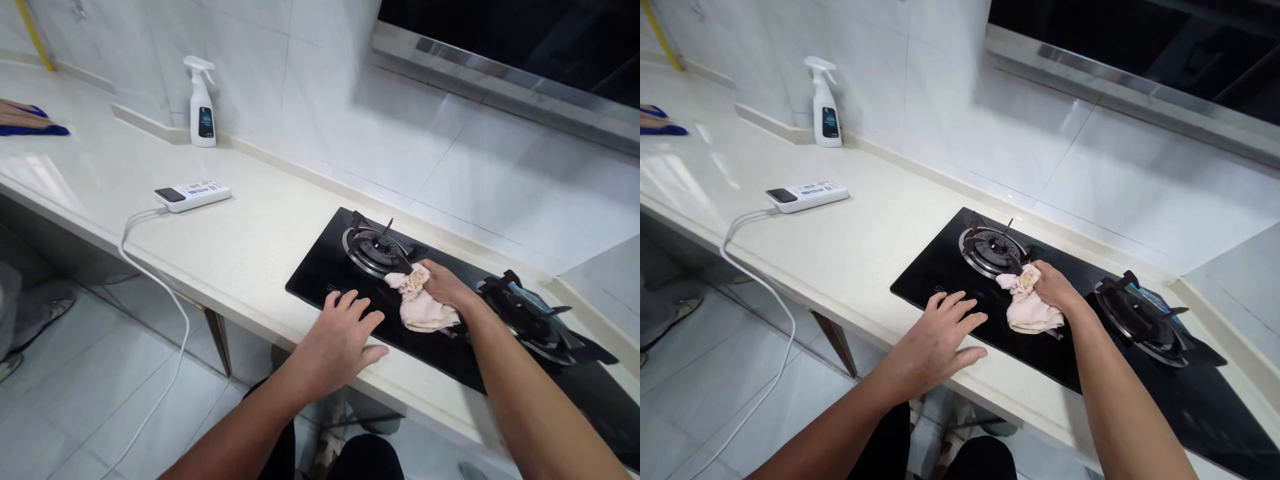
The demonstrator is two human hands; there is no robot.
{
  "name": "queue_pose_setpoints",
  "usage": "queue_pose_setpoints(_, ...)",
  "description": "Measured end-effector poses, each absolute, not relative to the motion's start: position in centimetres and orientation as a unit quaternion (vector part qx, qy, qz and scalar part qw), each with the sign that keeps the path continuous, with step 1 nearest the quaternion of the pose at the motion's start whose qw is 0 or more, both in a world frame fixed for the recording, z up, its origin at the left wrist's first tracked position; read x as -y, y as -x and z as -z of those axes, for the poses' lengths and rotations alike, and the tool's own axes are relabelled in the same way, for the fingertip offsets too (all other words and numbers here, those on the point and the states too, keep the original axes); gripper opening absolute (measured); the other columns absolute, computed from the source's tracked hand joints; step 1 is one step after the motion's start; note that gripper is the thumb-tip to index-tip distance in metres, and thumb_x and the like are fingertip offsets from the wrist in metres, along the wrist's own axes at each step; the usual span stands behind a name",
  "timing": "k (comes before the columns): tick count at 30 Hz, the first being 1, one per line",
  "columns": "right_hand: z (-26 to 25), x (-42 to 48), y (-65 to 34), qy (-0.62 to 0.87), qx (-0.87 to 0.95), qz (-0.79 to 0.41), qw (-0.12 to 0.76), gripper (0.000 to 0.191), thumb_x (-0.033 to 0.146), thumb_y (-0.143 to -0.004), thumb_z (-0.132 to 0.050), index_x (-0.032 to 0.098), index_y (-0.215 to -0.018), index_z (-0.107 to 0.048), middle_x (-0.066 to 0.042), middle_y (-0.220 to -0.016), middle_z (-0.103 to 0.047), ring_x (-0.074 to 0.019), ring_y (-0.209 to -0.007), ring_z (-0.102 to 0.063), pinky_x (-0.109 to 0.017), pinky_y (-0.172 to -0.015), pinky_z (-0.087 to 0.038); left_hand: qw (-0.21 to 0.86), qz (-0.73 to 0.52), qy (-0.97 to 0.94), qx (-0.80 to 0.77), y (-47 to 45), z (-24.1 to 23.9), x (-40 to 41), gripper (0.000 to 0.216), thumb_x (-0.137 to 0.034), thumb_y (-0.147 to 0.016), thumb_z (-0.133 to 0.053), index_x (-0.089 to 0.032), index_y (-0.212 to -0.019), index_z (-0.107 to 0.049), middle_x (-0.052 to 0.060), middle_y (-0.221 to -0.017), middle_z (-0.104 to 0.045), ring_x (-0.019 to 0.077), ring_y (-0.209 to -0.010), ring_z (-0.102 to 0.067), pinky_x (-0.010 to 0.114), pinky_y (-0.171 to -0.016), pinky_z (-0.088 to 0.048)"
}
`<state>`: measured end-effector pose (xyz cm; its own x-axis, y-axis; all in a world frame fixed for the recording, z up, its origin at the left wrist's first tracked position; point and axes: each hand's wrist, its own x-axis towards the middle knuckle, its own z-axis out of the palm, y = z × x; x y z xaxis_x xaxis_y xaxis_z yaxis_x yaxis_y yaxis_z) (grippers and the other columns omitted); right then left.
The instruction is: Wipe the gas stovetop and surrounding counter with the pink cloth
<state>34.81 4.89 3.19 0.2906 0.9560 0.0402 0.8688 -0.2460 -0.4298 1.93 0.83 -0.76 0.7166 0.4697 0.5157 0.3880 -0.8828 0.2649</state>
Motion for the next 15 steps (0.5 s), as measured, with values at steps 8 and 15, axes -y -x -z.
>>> queue_pose_setpoints(8,-3.4,-4.4,-33.5,0.8,0.584,-0.047,0.129,0.026,0.013,-0.089,-0.048,0.022,-0.107,-0.063,-0.003,-0.097,-0.074,-0.0166,-0.085,-0.065,-0.022,-0.073,-0.044,0.074,-0.293,-0.924,-0.233,-2.0,0.9,-1.0,0.044,-0.046,-0.099,-0.062,-0.021,-0.135,-0.058,0.012,-0.143,-0.06,0.0346,-0.142,-0.047,0.057,-0.116,-0.036)
queue_pose_setpoints(15,-3.8,-3.3,-31.1,0.817,0.573,0.007,0.062,0.023,0.02,-0.094,-0.048,0.02,-0.113,-0.061,-0.013,-0.11,-0.074,-0.024,-0.093,-0.068,-0.029,-0.073,-0.04,0.09,-0.289,-0.919,-0.252,-2.1,0.7,-1.0,0.053,-0.053,-0.1,-0.057,-0.021,-0.141,-0.055,0.015,-0.146,-0.058,0.0315,-0.143,-0.046,0.055,-0.118,-0.035)
